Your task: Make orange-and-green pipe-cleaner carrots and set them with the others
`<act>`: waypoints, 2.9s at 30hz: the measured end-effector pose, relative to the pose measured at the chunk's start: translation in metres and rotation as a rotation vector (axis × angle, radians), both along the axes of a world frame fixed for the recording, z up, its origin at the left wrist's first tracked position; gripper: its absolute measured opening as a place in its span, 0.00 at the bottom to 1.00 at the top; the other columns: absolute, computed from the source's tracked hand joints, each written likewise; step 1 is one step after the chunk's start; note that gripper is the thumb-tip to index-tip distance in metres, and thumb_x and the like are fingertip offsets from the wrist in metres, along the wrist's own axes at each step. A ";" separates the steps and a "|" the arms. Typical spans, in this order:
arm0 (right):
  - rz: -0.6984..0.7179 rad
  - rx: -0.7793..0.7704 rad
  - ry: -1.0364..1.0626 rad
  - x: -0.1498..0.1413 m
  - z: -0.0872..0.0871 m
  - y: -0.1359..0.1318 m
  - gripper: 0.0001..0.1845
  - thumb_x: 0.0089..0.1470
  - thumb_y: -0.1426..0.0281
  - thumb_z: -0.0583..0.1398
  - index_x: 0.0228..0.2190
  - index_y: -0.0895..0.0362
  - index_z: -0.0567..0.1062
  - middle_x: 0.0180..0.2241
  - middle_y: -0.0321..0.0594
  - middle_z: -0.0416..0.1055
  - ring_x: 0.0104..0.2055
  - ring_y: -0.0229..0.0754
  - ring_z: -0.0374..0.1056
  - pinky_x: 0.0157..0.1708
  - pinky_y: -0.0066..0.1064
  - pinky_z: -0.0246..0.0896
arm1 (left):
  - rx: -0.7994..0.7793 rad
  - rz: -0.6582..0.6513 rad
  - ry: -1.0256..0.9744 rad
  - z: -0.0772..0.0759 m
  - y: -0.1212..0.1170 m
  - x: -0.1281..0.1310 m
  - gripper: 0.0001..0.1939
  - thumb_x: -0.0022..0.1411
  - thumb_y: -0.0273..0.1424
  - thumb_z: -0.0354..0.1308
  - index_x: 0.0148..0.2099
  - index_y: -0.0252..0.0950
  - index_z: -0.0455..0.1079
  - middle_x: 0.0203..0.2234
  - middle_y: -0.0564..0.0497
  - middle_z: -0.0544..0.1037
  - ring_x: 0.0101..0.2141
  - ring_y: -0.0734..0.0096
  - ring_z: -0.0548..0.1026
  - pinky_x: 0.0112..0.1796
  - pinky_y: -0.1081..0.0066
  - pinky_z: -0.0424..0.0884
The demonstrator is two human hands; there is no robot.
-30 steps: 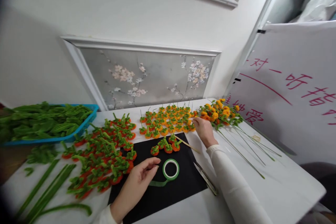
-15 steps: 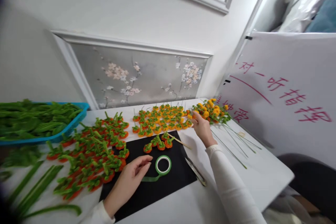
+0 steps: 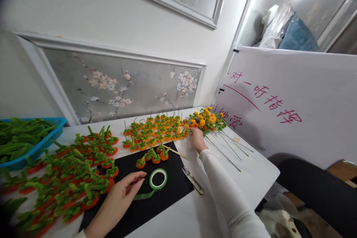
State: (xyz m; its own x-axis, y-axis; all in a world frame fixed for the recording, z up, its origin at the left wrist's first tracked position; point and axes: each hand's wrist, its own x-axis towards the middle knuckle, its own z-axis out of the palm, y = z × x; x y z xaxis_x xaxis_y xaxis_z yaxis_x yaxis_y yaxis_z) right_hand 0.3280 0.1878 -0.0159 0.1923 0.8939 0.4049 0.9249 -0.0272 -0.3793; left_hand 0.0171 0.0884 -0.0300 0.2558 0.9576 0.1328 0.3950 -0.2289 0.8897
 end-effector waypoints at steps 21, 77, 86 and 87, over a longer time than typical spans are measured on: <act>0.358 -0.639 -0.468 -0.051 0.067 0.088 0.15 0.60 0.65 0.56 0.47 0.57 0.69 0.48 0.43 0.66 0.46 0.43 0.67 0.44 0.39 0.66 | 0.137 -0.011 0.121 -0.010 0.003 -0.003 0.11 0.60 0.36 0.53 0.41 0.42 0.75 0.39 0.50 0.80 0.40 0.64 0.78 0.42 0.71 0.74; 0.880 -0.155 0.892 -0.115 0.070 -0.106 0.10 0.56 0.67 0.57 0.30 0.58 0.76 0.29 0.38 0.72 0.31 0.36 0.67 0.32 0.26 0.61 | -0.638 -0.119 -0.722 0.082 -0.035 0.023 0.08 0.54 0.34 0.63 0.30 0.34 0.74 0.27 0.50 0.75 0.31 0.71 0.72 0.34 0.73 0.69; 0.760 -0.091 0.702 -0.119 0.071 -0.111 0.07 0.55 0.71 0.55 0.30 0.58 0.73 0.24 0.34 0.68 0.26 0.34 0.62 0.26 0.24 0.56 | -0.598 -0.092 -0.697 0.080 -0.036 0.021 0.06 0.52 0.32 0.65 0.33 0.36 0.77 0.31 0.48 0.78 0.37 0.68 0.73 0.37 0.75 0.69; 0.767 -0.064 0.674 -0.120 0.071 -0.112 0.07 0.54 0.73 0.55 0.29 0.58 0.73 0.24 0.34 0.69 0.26 0.34 0.63 0.26 0.24 0.57 | -0.594 -0.107 -0.679 0.080 -0.036 0.021 0.07 0.53 0.33 0.65 0.34 0.35 0.78 0.31 0.48 0.78 0.36 0.68 0.73 0.37 0.74 0.69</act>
State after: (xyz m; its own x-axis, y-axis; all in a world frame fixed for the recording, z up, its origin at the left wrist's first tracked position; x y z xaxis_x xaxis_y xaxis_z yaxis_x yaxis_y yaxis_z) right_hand 0.2076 0.0758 0.0549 -0.2708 0.8883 0.3710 0.2970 0.4437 -0.8456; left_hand 0.0386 0.0522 0.0504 0.3941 0.8922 -0.2207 -0.2541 0.3365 0.9068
